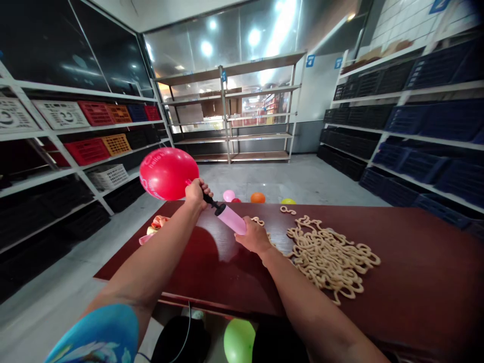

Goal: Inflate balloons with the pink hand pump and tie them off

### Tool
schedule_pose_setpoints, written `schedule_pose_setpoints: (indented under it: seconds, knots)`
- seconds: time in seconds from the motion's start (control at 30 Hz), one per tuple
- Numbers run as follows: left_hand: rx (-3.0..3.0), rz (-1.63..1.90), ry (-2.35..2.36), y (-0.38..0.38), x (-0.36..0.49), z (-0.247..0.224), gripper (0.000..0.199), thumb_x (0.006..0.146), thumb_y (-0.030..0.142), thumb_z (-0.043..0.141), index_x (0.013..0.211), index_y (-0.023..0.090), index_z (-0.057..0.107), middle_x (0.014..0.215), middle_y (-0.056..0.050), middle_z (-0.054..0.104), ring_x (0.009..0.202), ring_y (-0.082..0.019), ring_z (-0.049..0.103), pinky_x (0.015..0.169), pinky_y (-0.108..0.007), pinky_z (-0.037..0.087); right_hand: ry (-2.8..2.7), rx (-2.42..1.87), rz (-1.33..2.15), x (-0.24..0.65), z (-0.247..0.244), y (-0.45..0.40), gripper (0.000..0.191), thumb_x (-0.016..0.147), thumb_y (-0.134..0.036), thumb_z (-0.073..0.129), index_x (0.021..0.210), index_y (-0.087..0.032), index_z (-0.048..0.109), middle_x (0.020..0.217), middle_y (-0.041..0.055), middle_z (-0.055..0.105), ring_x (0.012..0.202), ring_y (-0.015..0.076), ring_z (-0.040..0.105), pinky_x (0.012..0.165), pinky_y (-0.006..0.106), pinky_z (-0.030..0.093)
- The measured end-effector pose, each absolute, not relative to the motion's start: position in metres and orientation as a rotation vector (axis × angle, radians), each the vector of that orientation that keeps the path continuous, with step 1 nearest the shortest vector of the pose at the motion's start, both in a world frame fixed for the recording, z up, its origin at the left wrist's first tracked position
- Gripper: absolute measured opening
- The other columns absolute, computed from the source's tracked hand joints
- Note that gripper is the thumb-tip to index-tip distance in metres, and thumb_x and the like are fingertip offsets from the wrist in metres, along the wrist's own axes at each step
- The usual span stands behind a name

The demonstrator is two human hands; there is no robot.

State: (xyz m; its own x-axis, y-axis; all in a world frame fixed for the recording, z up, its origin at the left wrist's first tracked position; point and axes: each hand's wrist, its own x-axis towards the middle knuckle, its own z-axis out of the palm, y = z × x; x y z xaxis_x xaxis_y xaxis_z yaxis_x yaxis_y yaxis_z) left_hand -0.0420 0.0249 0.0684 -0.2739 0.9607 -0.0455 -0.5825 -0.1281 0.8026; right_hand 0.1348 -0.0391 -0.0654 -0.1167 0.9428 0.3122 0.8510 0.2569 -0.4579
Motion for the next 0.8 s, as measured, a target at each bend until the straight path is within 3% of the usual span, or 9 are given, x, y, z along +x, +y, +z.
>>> schedule_pose_setpoints:
  seconds: [0.3,0.57,0.8]
  knots:
    - [0.703,1.789,0.852,0.025,-0.094,0.128,0.015,0.067,0.009,0.043,0.061,0.019,0.033,0.046,0.007,0.025,0.033,-0.006,0.025,0.034,-0.019,0.022,-1.984,-1.611,0.124,0.137,-0.063,-0.039,0.034,0.07,-0.035,0.059,0.101,-0.021,0.052,0.087,0.0056,0.061,0.079,0.0208,0.057,0.065,0.028,0.034]
    - [0.582,1.748,0.874,0.017,-0.049,0.063,0.012,0.065,0.01,0.044,0.062,0.019,0.036,0.047,0.007,0.025,0.034,-0.005,0.027,0.036,-0.018,0.023,-2.032,-1.611,0.135,0.136,-0.067,-0.042,0.034,0.07,-0.038,0.061,0.098,-0.02,0.051,0.087,0.0048,0.063,0.081,0.0204,0.058,0.067,0.028,0.036]
    - [0.503,1.77,0.803,0.01,-0.029,0.034,0.013,0.066,0.012,0.045,0.062,0.019,0.034,0.048,0.007,0.028,0.035,-0.006,0.029,0.038,-0.019,0.027,-2.048,-1.588,0.026,0.14,-0.057,-0.046,0.06,0.07,-0.059,0.061,0.111,-0.018,0.051,0.098,0.0109,0.061,0.089,0.0248,0.056,0.076,0.034,0.037]
